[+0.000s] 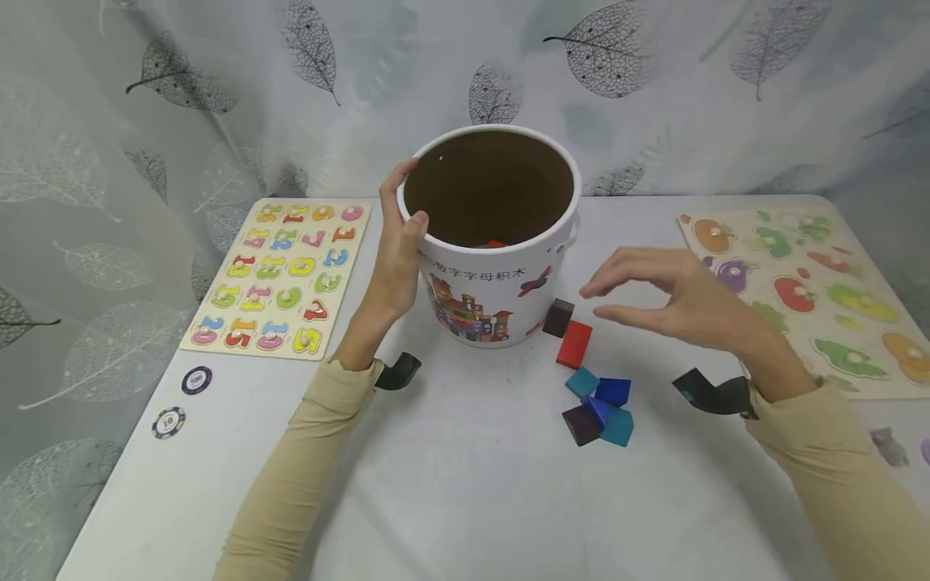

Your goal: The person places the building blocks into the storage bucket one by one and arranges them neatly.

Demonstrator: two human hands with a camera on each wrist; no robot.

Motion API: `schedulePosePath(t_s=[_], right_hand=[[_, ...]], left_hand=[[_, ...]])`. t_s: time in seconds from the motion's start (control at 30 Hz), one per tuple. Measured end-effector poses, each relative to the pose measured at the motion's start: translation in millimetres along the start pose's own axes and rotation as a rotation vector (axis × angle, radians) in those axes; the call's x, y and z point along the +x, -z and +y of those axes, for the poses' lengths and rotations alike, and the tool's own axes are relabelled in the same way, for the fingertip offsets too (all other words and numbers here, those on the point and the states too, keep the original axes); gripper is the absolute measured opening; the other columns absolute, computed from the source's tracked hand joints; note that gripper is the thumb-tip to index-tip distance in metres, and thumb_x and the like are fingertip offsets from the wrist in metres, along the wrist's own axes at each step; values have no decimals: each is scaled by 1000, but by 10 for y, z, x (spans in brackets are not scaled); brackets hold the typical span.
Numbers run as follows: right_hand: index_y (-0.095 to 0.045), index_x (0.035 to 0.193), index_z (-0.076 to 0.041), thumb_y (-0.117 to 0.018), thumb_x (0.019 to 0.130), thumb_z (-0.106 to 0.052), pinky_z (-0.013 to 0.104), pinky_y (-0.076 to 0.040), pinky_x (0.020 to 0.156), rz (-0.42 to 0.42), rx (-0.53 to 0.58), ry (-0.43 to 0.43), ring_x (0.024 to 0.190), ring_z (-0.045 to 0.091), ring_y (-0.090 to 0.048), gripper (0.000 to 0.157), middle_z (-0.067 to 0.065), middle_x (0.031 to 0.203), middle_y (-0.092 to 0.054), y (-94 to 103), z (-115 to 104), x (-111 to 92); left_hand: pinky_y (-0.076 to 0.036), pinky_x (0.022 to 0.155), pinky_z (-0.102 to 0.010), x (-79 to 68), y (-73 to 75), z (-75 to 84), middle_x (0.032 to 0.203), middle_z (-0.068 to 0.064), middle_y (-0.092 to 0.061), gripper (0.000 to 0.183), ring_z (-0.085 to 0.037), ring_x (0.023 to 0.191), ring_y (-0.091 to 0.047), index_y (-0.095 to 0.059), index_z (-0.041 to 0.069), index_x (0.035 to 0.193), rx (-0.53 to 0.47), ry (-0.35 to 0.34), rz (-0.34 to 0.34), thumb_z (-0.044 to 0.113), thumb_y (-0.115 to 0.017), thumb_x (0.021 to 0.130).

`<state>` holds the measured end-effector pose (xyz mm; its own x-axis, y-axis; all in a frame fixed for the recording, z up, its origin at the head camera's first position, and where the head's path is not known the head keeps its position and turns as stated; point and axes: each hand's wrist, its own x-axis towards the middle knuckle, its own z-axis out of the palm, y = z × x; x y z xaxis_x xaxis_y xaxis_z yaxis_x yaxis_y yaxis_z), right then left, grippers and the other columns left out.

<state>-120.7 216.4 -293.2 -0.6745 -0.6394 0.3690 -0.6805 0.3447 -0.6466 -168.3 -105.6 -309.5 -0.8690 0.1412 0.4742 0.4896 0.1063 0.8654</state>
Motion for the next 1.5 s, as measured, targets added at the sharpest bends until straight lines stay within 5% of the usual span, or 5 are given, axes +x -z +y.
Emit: schedulePosePath(t_s=[0.17, 0.33, 0.67, 1.1, 1.5], right_hand=[[-72, 112, -20, -79, 79, -5, 27, -55, 87, -191, 7, -145, 102, 7, -64, 37, -8, 108, -70, -233, 304, -150], [-72, 114, -20, -76, 80, -2, 45, -54, 91, -275, -60, -230, 111, 14, -60, 39, -8, 115, -69, -372, 412, -185], [-73, 114, -20, -75, 81, -4, 42, -53, 91, -409, -182, -257, 112, 18, -56, 38, -7, 114, -70, -434, 427, -185], [-73, 110, -21, -81, 75, -3, 46, -54, 90, -342, -273, -360, 109, 20, -56, 40, -5, 110, -69, -177, 566, -470], [-72, 109, -23, -86, 70, -6, 25, -56, 81, -175, -275, -228, 97, 6, -60, 45, -10, 104, -67, -130, 486, -390]], left_hand=[[-33, 108, -59, -21, 14, -7, 153, -11, -30, 106, -33, 134, -39, -16, 16, 152, -7, 9, 7, 85, -44, 76], [-34, 107, -60, -19, 6, -22, 153, -11, -30, 101, -34, 133, -39, -16, 17, 152, -22, 14, -6, 80, -44, 78], [-36, 107, -59, -6, -25, 0, 153, -10, -31, 105, -31, 133, -41, -16, 15, 152, -15, 10, -9, 84, -43, 76], [-35, 106, -60, 7, -12, 10, 153, -11, -31, 111, -33, 133, -40, -15, 14, 152, 0, 20, -5, 88, -42, 73], [-35, 107, -60, 4, 0, 4, 152, -12, -31, 108, -34, 133, -40, -15, 16, 152, -9, 11, -9, 87, -43, 75]])
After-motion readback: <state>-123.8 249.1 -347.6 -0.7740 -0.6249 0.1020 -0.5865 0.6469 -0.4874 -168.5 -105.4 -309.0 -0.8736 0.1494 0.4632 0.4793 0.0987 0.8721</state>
